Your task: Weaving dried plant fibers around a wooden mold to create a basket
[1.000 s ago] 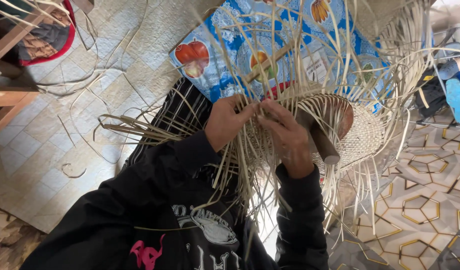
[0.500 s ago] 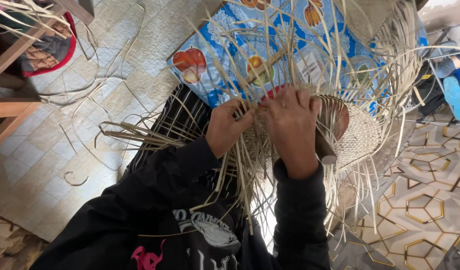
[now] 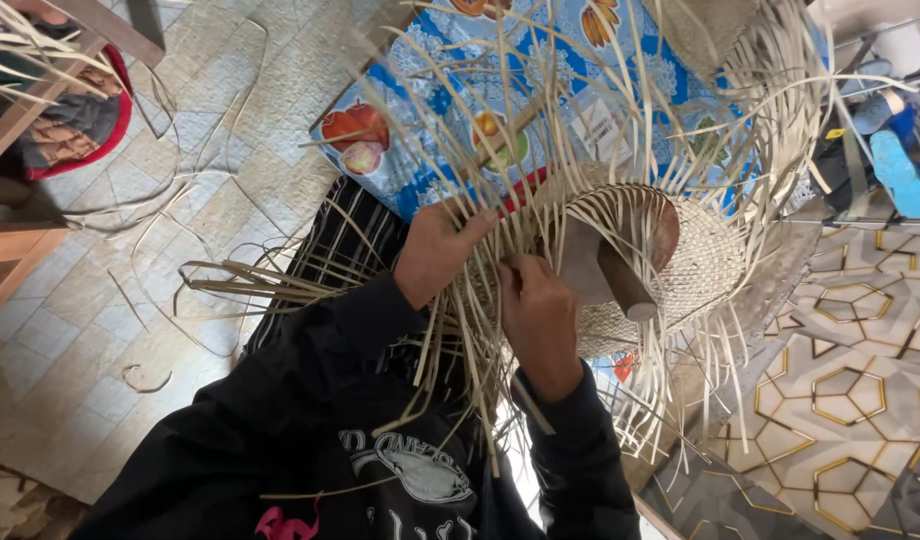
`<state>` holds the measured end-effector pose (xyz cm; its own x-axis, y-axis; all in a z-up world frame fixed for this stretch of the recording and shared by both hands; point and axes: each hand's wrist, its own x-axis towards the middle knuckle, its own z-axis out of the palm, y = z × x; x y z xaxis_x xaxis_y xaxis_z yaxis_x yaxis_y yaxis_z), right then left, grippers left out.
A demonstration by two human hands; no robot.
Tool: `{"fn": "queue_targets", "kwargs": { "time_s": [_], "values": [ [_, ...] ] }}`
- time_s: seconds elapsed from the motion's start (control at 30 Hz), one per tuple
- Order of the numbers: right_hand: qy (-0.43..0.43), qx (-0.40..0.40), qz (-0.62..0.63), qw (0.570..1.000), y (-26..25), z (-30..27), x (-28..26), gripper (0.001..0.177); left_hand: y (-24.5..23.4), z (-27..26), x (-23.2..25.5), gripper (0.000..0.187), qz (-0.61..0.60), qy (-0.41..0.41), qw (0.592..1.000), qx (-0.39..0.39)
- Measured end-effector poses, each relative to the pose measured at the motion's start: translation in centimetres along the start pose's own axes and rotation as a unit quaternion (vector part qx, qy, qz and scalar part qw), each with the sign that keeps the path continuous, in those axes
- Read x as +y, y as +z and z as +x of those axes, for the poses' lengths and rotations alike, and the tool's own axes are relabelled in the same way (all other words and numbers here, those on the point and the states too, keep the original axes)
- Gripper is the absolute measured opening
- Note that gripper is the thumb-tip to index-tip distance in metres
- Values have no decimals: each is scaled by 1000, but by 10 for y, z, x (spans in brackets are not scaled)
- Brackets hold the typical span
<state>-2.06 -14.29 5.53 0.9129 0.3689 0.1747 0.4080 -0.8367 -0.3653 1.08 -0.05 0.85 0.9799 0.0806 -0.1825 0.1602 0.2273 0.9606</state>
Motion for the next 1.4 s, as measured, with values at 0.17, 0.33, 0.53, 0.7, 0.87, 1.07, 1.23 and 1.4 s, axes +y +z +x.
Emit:
{"fn": "queue_targets", "kwargs": {
  "time_s": [0.17,0.33,0.53,0.7,0.87,1.07,1.23,1.4],
  "values": [
    [36,-12,-110,993,16,-7,19,18,-3,2,-12,57,-35,-54,998,-22],
    [81,-42,36,995,9,1,12,11,-11,-4,-10,57,-59,-82,995,-29],
    [115,-88,124,982,-4,9,-2,9,1,-2,8,48,-78,-71,993,-54],
    [186,-118,183,958,-13,10,0,12,12,-6,-8,46,-77,19,997,7],
    [198,-109,290,930,-4,-2,27,15,10,-8,-3,51,7,10,1000,17],
    [267,-120,354,888,-13,-38,49,14,16,-2,-3,47,24,63,998,11],
    [336,-158,394,841,-47,-72,66,15,9,4,-21,31,16,94,995,-20],
    [370,-184,381,827,-69,-106,79,19,4,5,-39,19,26,101,994,-23]
  ]
}}
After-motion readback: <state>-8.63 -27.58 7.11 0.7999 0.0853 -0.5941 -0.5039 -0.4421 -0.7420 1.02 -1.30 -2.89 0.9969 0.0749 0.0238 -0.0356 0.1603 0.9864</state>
